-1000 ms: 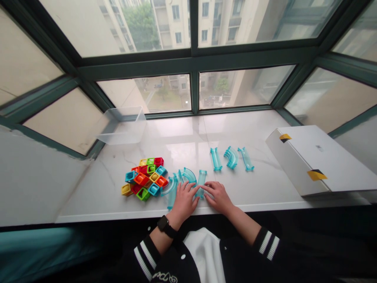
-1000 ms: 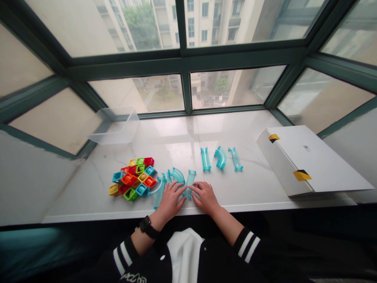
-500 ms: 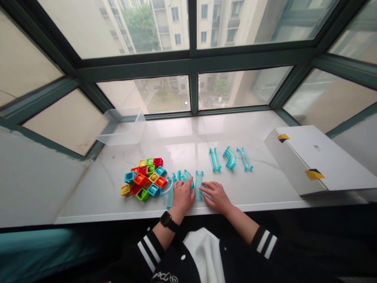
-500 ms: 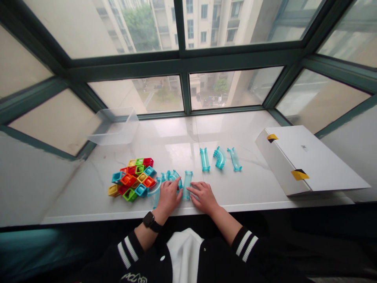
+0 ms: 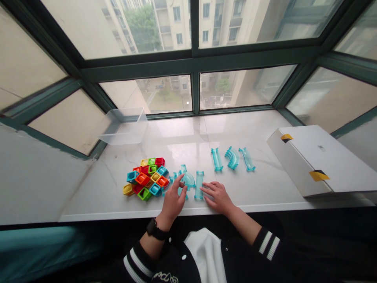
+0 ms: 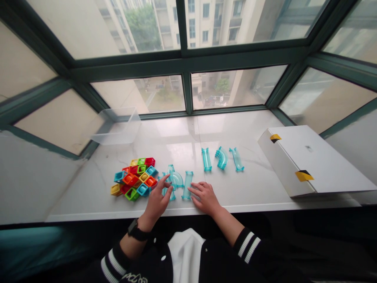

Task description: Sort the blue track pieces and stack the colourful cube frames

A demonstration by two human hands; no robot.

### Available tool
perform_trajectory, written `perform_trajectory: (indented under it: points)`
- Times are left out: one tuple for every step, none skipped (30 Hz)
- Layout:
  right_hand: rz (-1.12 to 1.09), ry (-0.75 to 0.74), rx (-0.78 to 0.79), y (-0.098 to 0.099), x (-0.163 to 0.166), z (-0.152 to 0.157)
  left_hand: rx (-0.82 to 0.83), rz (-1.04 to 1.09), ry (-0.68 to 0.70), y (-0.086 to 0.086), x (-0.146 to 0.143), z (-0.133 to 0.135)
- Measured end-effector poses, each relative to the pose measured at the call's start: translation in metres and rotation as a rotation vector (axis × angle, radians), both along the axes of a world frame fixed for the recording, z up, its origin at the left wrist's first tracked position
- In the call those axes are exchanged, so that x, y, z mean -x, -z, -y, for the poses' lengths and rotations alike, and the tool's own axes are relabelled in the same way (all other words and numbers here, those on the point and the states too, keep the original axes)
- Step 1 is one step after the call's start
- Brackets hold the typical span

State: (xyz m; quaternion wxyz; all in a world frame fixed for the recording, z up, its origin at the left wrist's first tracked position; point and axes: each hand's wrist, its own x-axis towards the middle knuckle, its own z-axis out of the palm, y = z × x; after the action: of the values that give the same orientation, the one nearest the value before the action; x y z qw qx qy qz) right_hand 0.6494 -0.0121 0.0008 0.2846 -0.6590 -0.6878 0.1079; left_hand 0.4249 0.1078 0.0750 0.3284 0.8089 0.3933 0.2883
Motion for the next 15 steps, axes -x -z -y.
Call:
perform_trajectory:
  points:
    - [-0.024, 0.004, 0.001, 0.000, -0.001, 0.000, 0.045, 0.045, -0.002, -0.001, 0.003, 0.001]
    - [-0.066, 0.013, -0.003, -0.001, -0.002, 0.000, 0.084, 0.086, -0.002, -0.001, 0.004, 0.002]
    - [-0.130, 0.029, -0.012, -0.002, -0.004, -0.001, 0.115, 0.121, 0.002, -0.001, 0.006, 0.004]
    - [-0.216, 0.053, -0.024, -0.003, -0.006, -0.001, 0.139, 0.148, 0.008, -0.001, 0.006, 0.006]
    - [-0.315, 0.083, -0.037, -0.005, -0.007, -0.002, 0.159, 0.164, 0.018, 0.000, 0.006, 0.007]
    - [-0.416, 0.115, -0.047, -0.008, -0.009, -0.002, 0.172, 0.170, 0.033, 0.000, 0.005, 0.009]
    - [-0.508, 0.144, -0.051, -0.011, -0.010, -0.003, 0.174, 0.167, 0.053, 0.000, 0.004, 0.011]
    - [-0.584, 0.167, -0.050, -0.014, -0.010, -0.003, 0.161, 0.151, 0.077, 0.000, 0.003, 0.013]
    - [-0.646, 0.182, -0.041, -0.018, -0.009, -0.003, 0.127, 0.118, 0.109, -0.001, 0.002, 0.014]
    - [-0.702, 0.187, -0.022, -0.021, -0.007, -0.004, 0.069, 0.071, 0.151, -0.003, 0.000, 0.016]
    - [-0.762, 0.185, 0.010, -0.024, -0.004, -0.004, -0.006, 0.015, 0.207, -0.005, -0.002, 0.018]
    - [-0.829, 0.174, 0.055, -0.026, -0.001, -0.005, -0.090, -0.046, 0.273, -0.008, -0.005, 0.019]
    - [-0.902, 0.156, 0.110, -0.028, 0.003, -0.006, -0.173, -0.106, 0.343, -0.011, -0.007, 0.020]
    - [-0.973, 0.133, 0.165, -0.029, 0.006, -0.007, -0.246, -0.159, 0.406, -0.013, -0.010, 0.022]
    - [-1.035, 0.110, 0.210, -0.030, 0.009, -0.007, -0.303, -0.200, 0.456, -0.016, -0.013, 0.023]
